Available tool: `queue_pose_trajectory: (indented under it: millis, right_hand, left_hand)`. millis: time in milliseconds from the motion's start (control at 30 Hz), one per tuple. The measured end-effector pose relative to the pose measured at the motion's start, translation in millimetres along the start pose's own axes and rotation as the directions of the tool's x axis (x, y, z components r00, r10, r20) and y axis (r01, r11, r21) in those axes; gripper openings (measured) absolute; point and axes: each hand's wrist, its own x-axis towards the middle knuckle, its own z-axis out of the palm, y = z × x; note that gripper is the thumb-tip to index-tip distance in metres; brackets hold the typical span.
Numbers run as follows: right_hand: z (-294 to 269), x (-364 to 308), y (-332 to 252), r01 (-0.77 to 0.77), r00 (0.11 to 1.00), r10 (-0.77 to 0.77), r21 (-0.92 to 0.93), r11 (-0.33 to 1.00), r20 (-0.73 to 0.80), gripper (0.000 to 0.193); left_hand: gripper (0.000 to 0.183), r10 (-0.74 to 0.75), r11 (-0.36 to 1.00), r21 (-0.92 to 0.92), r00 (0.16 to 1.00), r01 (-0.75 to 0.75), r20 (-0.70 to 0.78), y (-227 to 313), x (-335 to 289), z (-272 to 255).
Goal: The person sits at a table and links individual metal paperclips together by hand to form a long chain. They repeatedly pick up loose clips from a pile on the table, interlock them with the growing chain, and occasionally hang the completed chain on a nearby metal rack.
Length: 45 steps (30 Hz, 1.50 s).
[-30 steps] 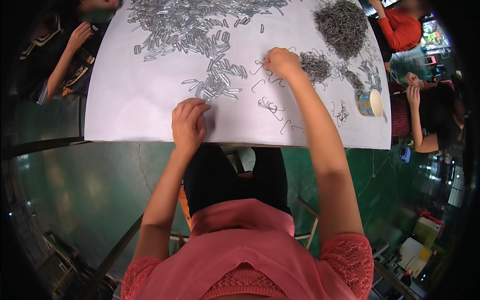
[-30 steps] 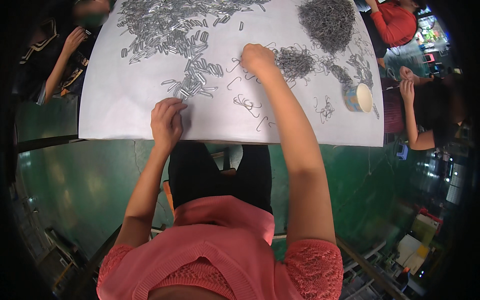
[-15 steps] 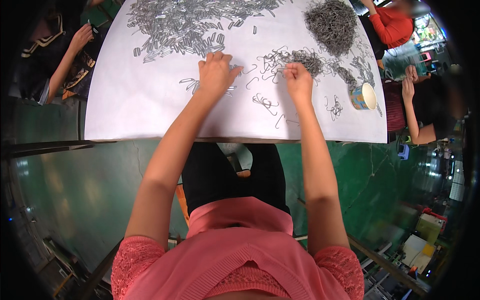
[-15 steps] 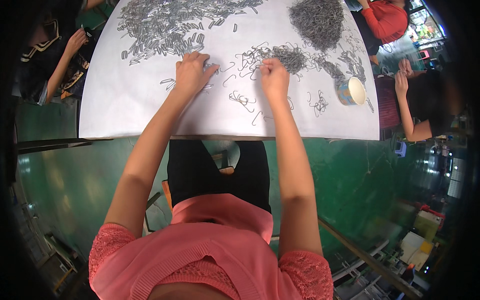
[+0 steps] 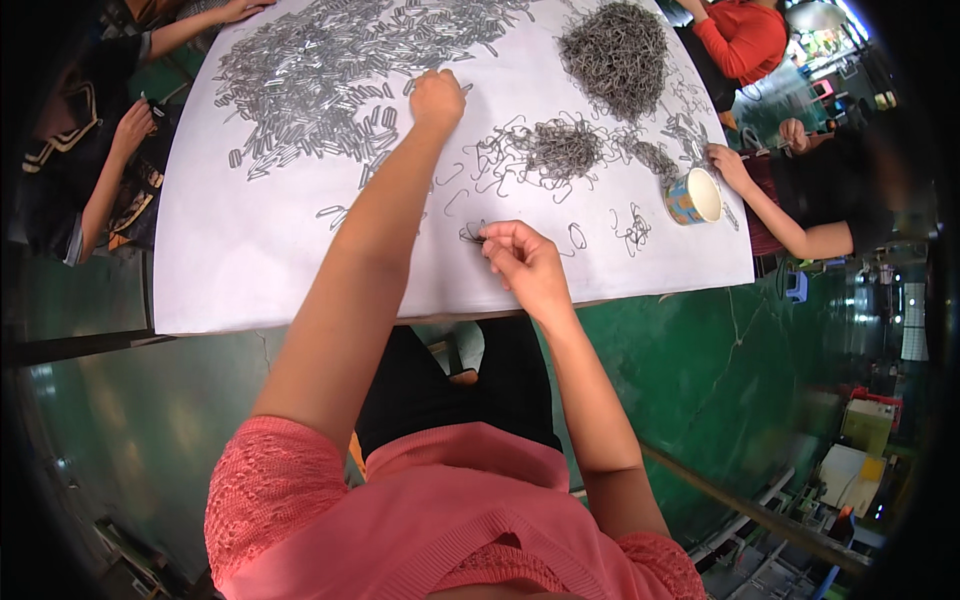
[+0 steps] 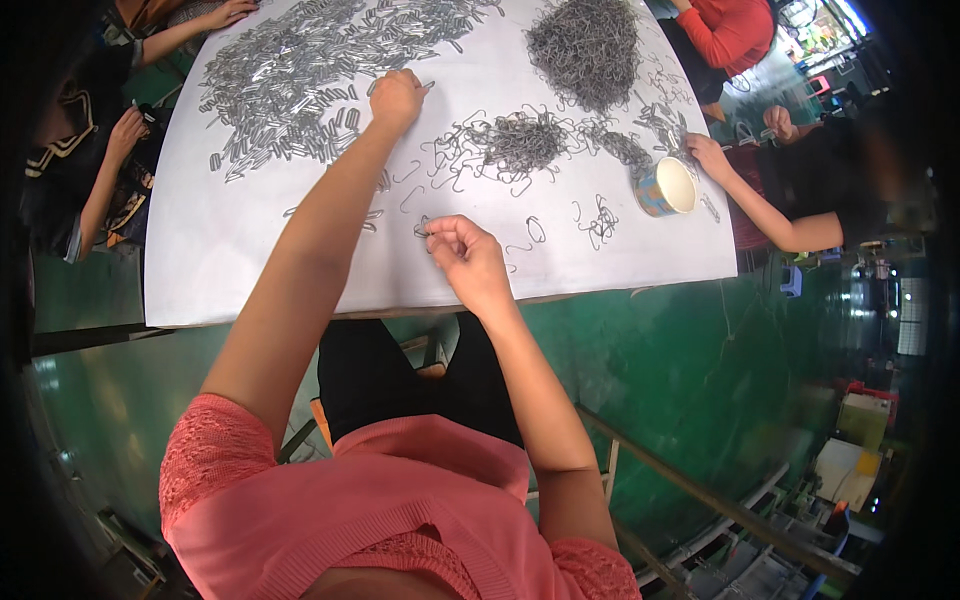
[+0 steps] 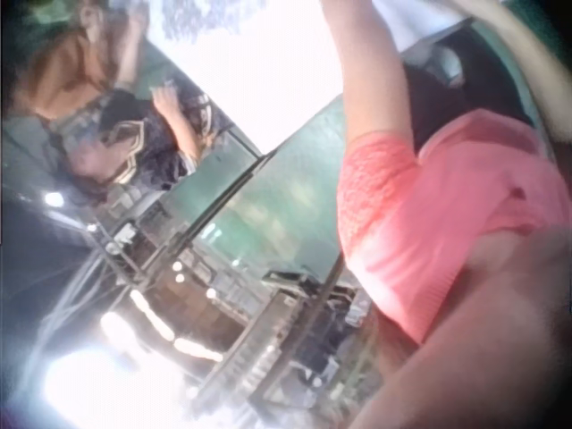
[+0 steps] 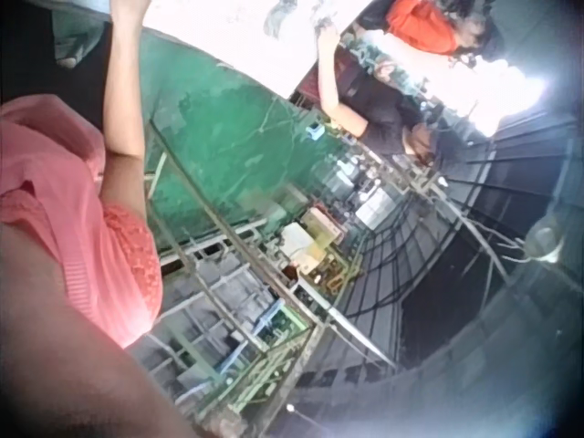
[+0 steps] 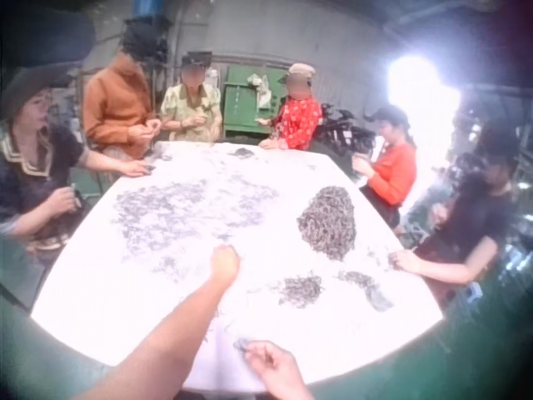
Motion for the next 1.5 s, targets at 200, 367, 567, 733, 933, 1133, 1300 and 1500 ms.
queue_pose_trajectory:
  millis: [200, 367, 567, 733, 933, 1133, 1300, 1500]
  right_hand:
    - [-9.8, -4.9, 6.0, -0.077, 0.997, 0.077, 0.094, 0.993, 0.009, 0.011]
    - [-7.1, -8.9, 6.6, -0.079, 0.996, 0.084, 0.22, 0.972, -0.016, 0.01]
    - [19.7, -21.0, -9.7, -0.081, 0.995, 0.094, 0.283, 0.956, -0.033, 0.015]
    - [25.2, -37.4, -6.3, -0.046, 0.996, 0.062, 0.232, 0.972, -0.061, 0.013]
    - [26.6, -47.1, 5.7, 0.052, 0.986, -0.014, 0.23, 0.972, -0.163, 0.01]
    - [25.5, -52.1, 12.5, 0.224, 0.966, -0.18, 0.258, 0.94, -0.185, 0.006]
    - [24.0, -52.6, 16.6, 0.267, 0.958, -0.236, 0.209, 0.941, -0.161, 0.005]
    - [29.6, -48.7, 17.1, 0.224, 0.969, -0.208, 0.12, 0.967, -0.137, 0.007]
  left_hand:
    - [0.023, 0.051, 0.976, -0.216, 0.987, -0.017, 0.152, -28.8, -29.1, -32.8]
    - [0.02, 0.062, 0.686, -0.679, 0.909, 0.262, 0.412, -40.1, -151.1, -114.8]
    - [0.013, 0.027, 0.439, -0.788, 0.87, 0.432, 0.493, -27.7, -246.9, -139.5]
    - [0.013, 0.013, 0.434, -0.817, 0.904, 0.38, 0.427, -17.6, -267.0, -142.5]
    - [0.012, 0.022, 0.489, -0.774, 0.881, 0.403, 0.473, -11.4, -281.1, -146.2]
    - [0.014, 0.203, 0.732, -0.68, 0.966, -0.042, 0.159, -24.6, -270.5, -138.3]
    - [0.015, 0.309, 0.937, -0.142, 0.946, -0.32, -0.095, -64.5, -209.9, -109.3]
    - [0.015, 0.298, 0.954, -0.11, 0.926, -0.28, 0.23, -59.4, -175.1, -116.0]
